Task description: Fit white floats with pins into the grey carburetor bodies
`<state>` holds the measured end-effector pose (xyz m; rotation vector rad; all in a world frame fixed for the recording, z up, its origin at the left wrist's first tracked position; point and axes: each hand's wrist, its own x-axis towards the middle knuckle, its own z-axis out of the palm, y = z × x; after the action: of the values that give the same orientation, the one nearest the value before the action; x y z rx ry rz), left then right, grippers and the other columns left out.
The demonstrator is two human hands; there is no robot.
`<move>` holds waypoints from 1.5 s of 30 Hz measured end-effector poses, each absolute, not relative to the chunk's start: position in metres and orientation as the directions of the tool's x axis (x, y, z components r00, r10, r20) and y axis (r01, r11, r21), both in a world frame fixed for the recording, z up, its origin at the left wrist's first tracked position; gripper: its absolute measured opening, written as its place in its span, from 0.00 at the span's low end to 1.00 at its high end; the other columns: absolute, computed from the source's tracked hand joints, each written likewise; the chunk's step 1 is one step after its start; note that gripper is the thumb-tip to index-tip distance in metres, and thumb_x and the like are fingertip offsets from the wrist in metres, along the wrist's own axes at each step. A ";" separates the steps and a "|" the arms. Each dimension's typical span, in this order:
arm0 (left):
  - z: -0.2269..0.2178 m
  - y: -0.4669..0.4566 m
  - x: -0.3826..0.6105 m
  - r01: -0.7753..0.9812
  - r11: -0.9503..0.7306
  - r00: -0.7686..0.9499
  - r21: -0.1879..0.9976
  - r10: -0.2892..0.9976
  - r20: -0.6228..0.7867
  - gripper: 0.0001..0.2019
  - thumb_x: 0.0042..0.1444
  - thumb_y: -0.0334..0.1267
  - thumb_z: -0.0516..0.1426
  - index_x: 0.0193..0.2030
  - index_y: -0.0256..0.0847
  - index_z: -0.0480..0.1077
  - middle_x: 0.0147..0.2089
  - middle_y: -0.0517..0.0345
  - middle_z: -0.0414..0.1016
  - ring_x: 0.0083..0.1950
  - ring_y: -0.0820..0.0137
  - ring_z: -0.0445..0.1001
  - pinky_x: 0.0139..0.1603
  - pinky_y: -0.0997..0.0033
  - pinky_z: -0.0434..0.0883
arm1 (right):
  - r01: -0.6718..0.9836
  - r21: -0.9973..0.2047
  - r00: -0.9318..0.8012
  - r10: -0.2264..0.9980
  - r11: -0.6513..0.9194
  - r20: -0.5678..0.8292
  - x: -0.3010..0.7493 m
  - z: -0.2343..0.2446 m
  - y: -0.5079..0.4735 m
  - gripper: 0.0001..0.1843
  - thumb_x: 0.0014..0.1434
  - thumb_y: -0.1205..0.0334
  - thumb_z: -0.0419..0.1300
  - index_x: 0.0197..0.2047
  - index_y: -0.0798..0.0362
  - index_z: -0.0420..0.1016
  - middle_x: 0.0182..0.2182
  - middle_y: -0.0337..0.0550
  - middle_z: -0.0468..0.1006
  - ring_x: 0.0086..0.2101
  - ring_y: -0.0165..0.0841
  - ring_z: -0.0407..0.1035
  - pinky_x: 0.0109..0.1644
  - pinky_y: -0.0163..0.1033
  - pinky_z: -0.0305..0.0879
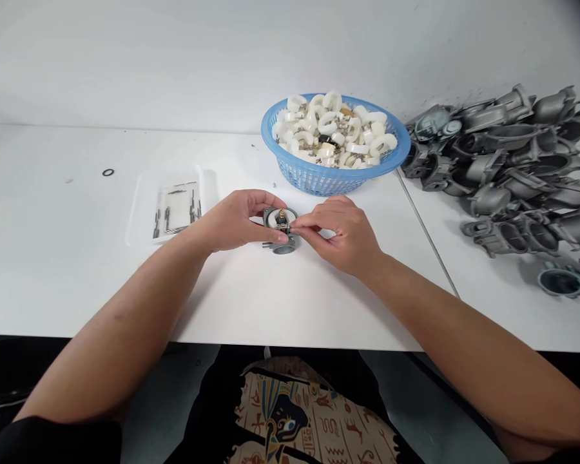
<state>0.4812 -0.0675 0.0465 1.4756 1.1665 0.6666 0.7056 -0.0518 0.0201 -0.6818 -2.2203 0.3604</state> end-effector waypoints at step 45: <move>0.053 -0.079 0.490 0.389 -0.204 0.314 0.898 0.946 0.079 0.17 0.44 0.33 0.65 0.36 0.42 0.61 0.45 0.55 0.74 0.49 0.63 0.73 0.54 0.55 0.66 | 0.290 -0.835 -0.555 0.793 0.467 0.251 0.702 0.009 -0.060 0.39 0.45 0.54 0.75 0.57 0.46 0.64 0.49 0.43 0.76 0.48 0.41 0.71 0.53 0.48 0.68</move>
<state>0.4903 -0.0795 0.0526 1.7569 1.2036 0.8514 0.7024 -0.0598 0.0088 -0.8959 -2.0772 1.0136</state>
